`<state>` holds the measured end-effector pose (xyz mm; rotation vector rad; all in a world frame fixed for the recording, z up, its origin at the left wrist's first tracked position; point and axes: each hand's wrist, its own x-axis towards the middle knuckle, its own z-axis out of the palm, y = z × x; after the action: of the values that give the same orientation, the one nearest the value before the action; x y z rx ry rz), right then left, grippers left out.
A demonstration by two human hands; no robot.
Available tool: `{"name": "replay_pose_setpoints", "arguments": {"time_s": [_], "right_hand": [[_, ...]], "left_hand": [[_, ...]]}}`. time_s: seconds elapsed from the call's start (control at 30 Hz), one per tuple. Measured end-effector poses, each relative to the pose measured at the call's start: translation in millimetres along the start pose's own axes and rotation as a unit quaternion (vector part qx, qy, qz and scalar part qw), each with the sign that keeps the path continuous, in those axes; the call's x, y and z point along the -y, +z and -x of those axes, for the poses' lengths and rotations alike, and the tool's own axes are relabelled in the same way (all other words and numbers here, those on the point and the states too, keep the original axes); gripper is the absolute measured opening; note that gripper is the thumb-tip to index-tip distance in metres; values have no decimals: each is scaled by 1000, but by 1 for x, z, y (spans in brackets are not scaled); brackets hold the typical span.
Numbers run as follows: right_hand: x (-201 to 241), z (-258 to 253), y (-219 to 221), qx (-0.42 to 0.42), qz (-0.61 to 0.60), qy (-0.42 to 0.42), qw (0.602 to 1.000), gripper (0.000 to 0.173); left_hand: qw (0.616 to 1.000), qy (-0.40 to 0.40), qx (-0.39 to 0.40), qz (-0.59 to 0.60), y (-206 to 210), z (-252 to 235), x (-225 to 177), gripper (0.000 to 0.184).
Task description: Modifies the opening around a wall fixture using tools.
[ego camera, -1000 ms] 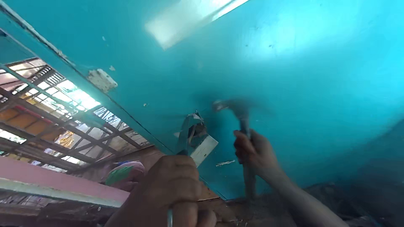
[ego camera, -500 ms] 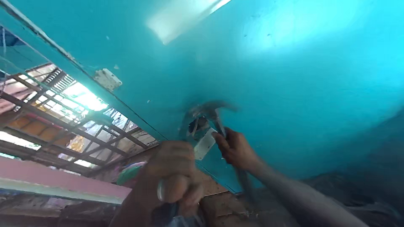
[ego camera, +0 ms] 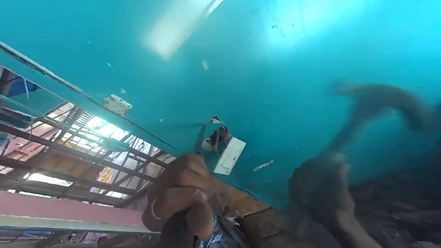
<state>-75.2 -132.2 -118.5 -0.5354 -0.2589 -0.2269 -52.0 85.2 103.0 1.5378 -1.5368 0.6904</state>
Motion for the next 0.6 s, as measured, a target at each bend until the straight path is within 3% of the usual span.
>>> {"name": "replay_pose_setpoints", "arguments": {"time_s": [0.07,0.1,0.2,0.3,0.4,0.47,0.5,0.6], "right_hand": [[10,0,-3,18,56,120,991,70],[14,-3,-2,39,73,127,988,66],[20,-25,11,84,70,-12,994,53],[-10,-30,36,63,7,-42,997,68],[-39,-29,49,86,101,67,989,68],[-38,-39,48,139,179,199,954,57],[-30,-46,45,152,198,218,943,54],[-3,-44,35,116,209,100,966,53]], "left_hand": [[1000,-4,-14,2,5,-2,-1,28],[1000,-8,-25,7,6,-3,-2,28],[999,-14,-37,11,3,-5,-5,30],[998,-32,-49,-7,5,-4,-9,30],[995,-29,-81,-42,15,-9,-5,31],[994,-24,-90,-52,17,-9,-6,29],[995,-21,-83,-50,15,-11,-6,29],[996,-23,-67,-56,15,-9,-6,30]]}}
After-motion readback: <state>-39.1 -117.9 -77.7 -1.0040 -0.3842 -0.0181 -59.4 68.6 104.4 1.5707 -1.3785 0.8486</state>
